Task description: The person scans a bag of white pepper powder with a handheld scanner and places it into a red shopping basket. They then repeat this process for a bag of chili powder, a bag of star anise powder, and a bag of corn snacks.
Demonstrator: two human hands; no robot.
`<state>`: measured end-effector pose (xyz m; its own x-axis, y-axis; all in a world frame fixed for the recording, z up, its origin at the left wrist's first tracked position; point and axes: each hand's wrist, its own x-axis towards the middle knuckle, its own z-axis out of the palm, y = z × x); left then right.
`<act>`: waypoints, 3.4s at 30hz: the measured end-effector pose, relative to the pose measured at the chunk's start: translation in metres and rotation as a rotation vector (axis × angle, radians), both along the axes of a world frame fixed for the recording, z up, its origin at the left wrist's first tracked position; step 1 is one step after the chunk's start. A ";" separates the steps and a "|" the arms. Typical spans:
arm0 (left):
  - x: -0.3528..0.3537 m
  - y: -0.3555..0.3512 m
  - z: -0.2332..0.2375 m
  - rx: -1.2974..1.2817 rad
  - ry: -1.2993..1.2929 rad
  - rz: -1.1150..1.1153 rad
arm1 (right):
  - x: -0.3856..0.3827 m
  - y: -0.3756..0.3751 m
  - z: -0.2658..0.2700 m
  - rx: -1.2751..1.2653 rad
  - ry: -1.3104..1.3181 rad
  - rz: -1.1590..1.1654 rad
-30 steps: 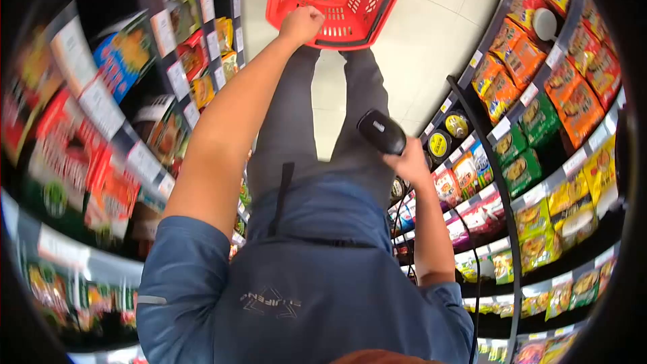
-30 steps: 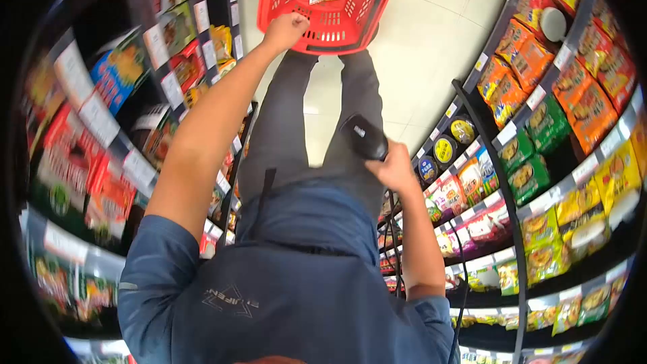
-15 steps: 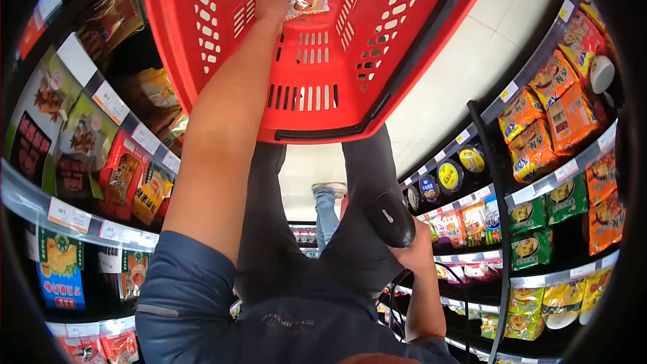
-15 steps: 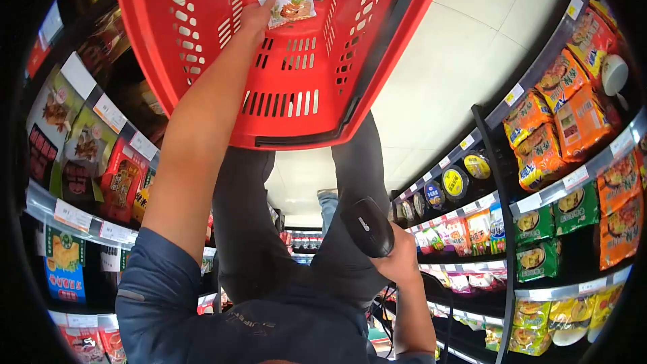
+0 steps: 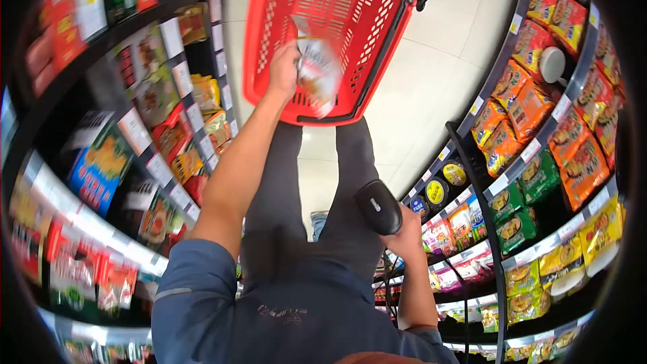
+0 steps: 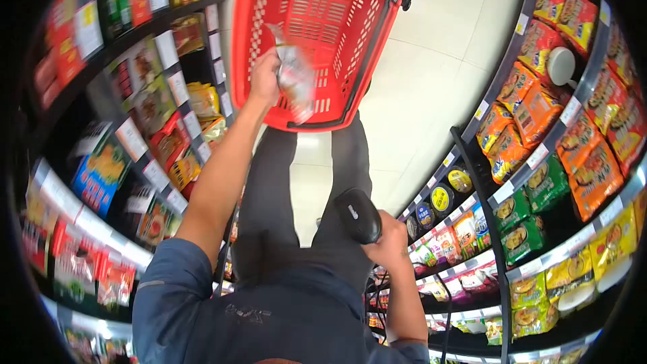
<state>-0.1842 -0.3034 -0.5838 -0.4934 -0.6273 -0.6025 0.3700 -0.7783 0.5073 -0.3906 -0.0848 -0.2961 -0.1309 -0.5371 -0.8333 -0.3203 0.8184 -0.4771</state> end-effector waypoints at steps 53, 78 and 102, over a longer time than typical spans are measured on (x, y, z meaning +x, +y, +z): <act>0.074 0.237 0.601 -0.796 -0.663 0.015 | 0.021 -0.018 0.299 -0.763 -0.901 0.053; 0.299 0.395 0.636 -1.157 -0.821 0.437 | 0.244 0.045 0.348 -1.163 -0.649 1.011; 0.448 0.547 0.761 -1.123 -2.571 1.174 | 0.519 0.133 0.483 -0.911 -1.285 1.042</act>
<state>0.2633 0.2437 0.1768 0.2128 -0.2267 0.9504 -0.9092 -0.4023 0.1076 0.1287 0.0485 0.1868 0.8806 -0.2547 0.3996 0.4013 -0.0477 -0.9147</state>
